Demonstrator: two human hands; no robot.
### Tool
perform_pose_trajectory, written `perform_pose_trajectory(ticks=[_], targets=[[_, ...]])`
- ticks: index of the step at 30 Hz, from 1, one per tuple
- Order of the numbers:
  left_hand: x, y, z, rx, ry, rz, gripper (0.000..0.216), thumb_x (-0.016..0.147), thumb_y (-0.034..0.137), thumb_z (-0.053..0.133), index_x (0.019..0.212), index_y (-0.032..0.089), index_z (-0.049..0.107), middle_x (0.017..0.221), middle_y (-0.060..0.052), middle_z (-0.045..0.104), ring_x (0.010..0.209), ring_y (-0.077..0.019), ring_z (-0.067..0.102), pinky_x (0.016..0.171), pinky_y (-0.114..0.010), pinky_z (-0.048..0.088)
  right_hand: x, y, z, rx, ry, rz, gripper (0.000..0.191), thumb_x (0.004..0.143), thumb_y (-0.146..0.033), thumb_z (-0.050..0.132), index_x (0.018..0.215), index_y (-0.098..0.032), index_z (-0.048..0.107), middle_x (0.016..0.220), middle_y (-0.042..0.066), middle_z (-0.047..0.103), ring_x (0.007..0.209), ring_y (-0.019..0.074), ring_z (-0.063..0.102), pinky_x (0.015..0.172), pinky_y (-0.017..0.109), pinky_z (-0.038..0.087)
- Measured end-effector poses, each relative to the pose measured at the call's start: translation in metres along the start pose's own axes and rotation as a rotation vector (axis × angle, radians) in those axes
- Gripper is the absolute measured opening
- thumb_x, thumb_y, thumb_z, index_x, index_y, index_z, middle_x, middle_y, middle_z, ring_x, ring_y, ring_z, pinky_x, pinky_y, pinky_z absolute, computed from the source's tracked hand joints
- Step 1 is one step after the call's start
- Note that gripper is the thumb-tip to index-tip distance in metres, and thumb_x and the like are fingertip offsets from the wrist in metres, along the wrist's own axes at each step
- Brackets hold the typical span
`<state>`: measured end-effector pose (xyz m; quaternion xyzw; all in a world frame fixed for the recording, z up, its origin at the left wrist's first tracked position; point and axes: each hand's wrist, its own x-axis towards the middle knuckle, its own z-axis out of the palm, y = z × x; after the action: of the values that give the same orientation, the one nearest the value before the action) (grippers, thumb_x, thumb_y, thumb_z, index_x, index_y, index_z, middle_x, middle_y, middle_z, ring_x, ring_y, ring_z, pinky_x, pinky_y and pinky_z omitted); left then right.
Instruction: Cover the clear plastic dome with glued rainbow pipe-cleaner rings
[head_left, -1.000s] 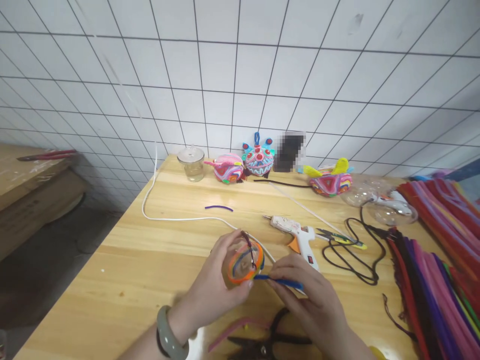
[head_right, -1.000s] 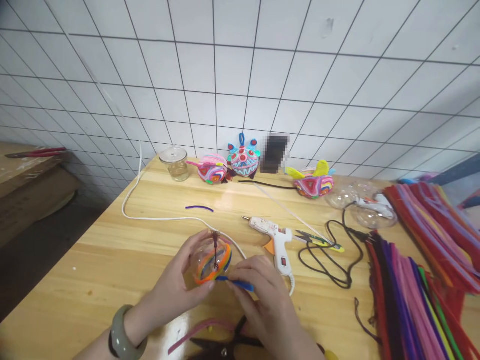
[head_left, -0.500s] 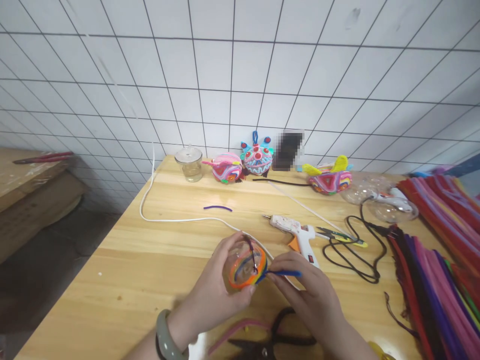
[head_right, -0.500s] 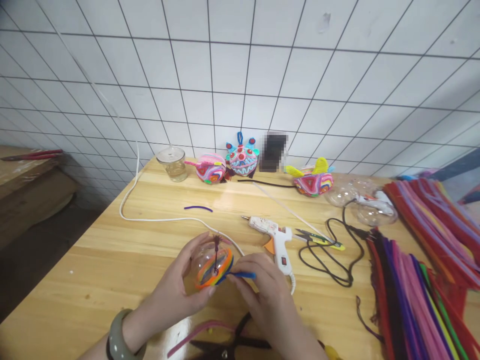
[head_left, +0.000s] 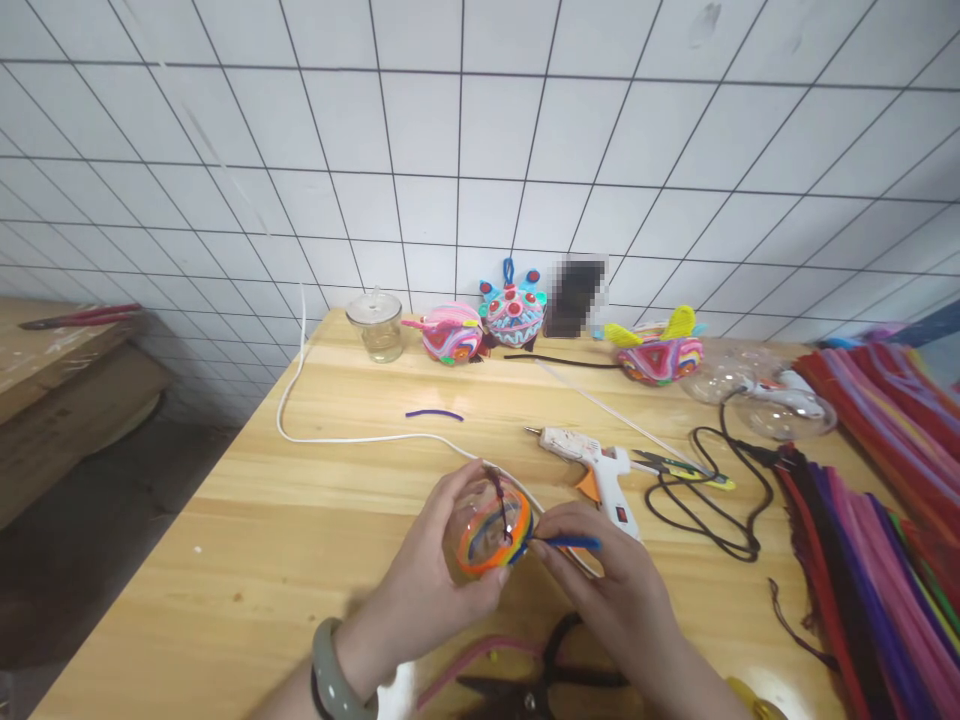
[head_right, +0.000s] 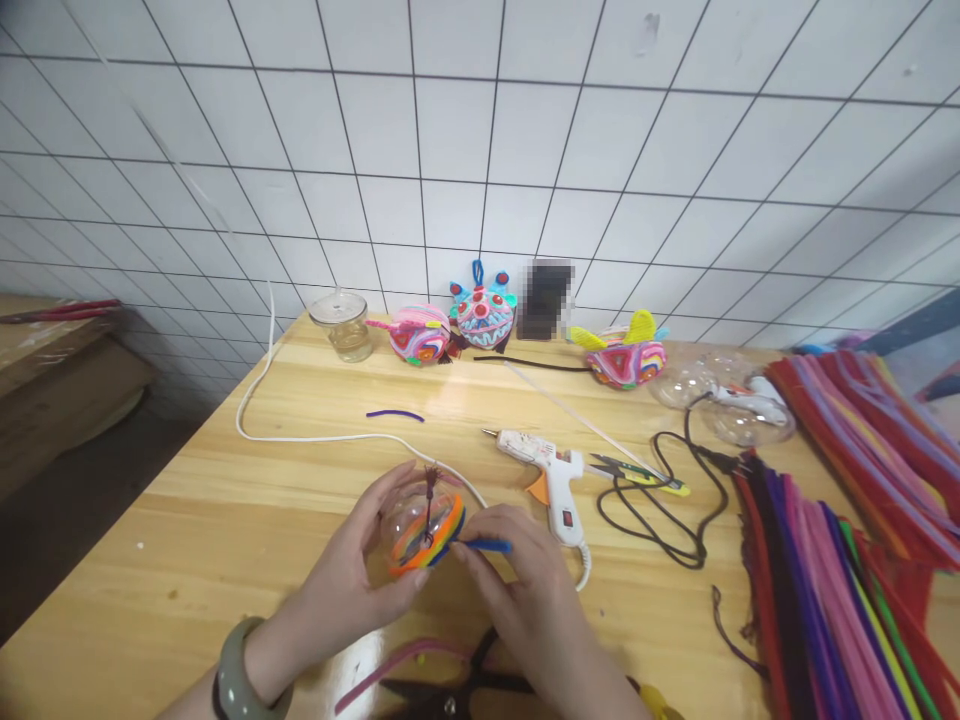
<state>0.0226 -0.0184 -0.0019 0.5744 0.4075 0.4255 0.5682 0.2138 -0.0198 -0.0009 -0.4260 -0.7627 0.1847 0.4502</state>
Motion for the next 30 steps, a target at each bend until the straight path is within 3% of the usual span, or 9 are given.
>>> perform_pose_trajectory(ticks=[14,24,30], targets=[[0.002,0.003,0.000,-0.059,-0.036,-0.080,0.076,0.071,0.012,0.066,0.137,0.021,0.031,0.139,-0.017,0.054,0.133,-0.0311,0.049,0.108,-0.046,0.045,-0.001,0.002,0.001,-0.048,-0.029,0.001,0.007,0.092,-0.020,0.060,0.086,-0.024,0.063,0.071,0.001,0.070,0.064,0.0167,0.069,0.057,0.024,0.056],[0.001,-0.007,-0.005,-0.121,-0.089,-0.056,0.077,0.077,0.015,0.067,0.143,0.025,0.029,0.144,-0.016,0.049,0.141,-0.0314,0.038,0.114,-0.050,0.035,-0.008,0.006,0.007,-0.021,-0.036,0.061,0.007,0.091,-0.017,0.059,0.090,-0.024,0.061,0.076,0.002,0.071,0.069,0.0175,0.069,0.062,0.028,0.057],[0.000,-0.014,-0.008,-0.172,-0.115,-0.013,0.073,0.083,0.027,0.069,0.146,0.029,0.031,0.148,-0.013,0.045,0.142,-0.0312,0.035,0.116,-0.051,0.030,-0.006,0.004,0.008,0.008,-0.041,0.076,0.007,0.091,-0.019,0.058,0.091,-0.024,0.063,0.078,0.002,0.072,0.070,0.0175,0.070,0.064,0.026,0.057]])
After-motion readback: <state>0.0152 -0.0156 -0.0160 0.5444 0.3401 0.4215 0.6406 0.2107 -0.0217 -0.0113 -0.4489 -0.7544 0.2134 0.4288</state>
